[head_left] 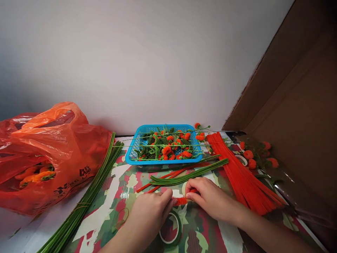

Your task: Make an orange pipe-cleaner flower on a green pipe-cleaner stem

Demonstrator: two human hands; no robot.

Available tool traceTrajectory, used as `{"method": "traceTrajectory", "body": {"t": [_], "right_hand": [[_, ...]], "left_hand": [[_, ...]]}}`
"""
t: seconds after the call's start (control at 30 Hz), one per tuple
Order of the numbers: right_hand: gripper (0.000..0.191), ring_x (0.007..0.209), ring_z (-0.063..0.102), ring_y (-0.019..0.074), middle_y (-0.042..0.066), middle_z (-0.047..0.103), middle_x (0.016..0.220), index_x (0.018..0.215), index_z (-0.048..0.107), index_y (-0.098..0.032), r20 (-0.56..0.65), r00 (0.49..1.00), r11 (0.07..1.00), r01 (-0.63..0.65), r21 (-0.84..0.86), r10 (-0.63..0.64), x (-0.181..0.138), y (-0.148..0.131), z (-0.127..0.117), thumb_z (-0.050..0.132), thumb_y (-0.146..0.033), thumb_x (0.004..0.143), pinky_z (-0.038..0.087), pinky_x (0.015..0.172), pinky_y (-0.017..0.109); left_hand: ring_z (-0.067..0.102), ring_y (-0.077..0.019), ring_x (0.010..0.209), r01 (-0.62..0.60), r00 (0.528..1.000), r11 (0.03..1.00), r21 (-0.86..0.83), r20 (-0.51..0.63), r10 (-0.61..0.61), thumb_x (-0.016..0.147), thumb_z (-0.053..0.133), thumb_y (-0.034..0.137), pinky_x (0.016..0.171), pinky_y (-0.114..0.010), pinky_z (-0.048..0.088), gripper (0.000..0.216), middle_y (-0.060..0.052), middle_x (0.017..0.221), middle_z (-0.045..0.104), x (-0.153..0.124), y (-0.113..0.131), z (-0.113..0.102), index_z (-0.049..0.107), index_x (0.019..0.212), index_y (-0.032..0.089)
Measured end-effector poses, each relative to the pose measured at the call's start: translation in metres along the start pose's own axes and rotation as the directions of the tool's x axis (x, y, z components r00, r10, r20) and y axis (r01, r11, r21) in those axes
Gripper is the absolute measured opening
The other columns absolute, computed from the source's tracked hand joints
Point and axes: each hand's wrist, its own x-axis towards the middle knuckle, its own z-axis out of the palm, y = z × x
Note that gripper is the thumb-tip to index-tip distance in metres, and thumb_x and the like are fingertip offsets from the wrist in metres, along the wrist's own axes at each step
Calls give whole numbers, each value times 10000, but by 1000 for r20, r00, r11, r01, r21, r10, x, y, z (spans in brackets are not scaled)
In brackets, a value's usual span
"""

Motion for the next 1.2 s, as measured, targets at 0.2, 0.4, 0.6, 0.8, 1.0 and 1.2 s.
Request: {"method": "traceTrajectory", "body": {"t": [0.2, 0.4, 0.6, 0.8, 1.0, 1.2], "right_hand": [[203, 664, 548, 137, 18, 642, 720, 769, 662, -153, 104, 985, 940, -166, 299, 141, 5, 14, 1, 577, -335, 805, 364, 560, 218], [292, 618, 537, 121, 31, 669, 691, 773, 736, -132, 317, 930, 782, -336, 526, 186, 11, 22, -18, 615, -397, 765, 379, 562, 219], [230, 709, 590, 131, 69, 711, 828, 782, 758, -137, 457, 881, 626, -425, 654, 122, 18, 37, -24, 667, -329, 695, 429, 621, 218], [230, 663, 605, 114, 74, 707, 812, 771, 749, -114, 562, 827, 458, -487, 744, -32, 23, 54, -15, 785, -253, 591, 464, 636, 232], [232, 567, 612, 111, 20, 670, 652, 681, 714, -116, 540, 842, 384, -495, 779, -10, 23, 54, 1, 831, -255, 536, 508, 602, 258], [289, 565, 606, 91, 0, 655, 659, 753, 700, -118, 546, 836, 380, -520, 765, 43, 22, 52, 4, 845, -235, 532, 501, 589, 230]], "left_hand": [[534, -151, 413, -99, 974, 988, 118, -193, 121, 878, 463, 167, 429, -288, 181, 189, 39, 508, 563, -1, 1, 6, 481, 694, 207], [486, -149, 449, -201, 902, 967, 155, -357, 244, 889, 449, 182, 468, -289, 223, 226, 32, 526, 519, -1, -4, 10, 452, 663, 205], [440, -132, 455, -266, 856, 953, 144, -419, 303, 929, 404, 225, 486, -287, 225, 284, 35, 529, 500, 0, -7, 8, 436, 648, 199], [394, -124, 451, -300, 825, 945, 131, -461, 326, 940, 384, 218, 482, -288, 208, 310, 35, 526, 480, 0, -6, 3, 429, 634, 192], [384, -125, 461, -314, 827, 941, 126, -450, 336, 939, 375, 199, 485, -293, 201, 308, 31, 532, 480, -1, -6, 3, 435, 637, 189], [386, -127, 462, -317, 830, 941, 120, -445, 337, 937, 393, 210, 485, -294, 210, 299, 37, 535, 482, 0, -9, 4, 430, 641, 190]]}}
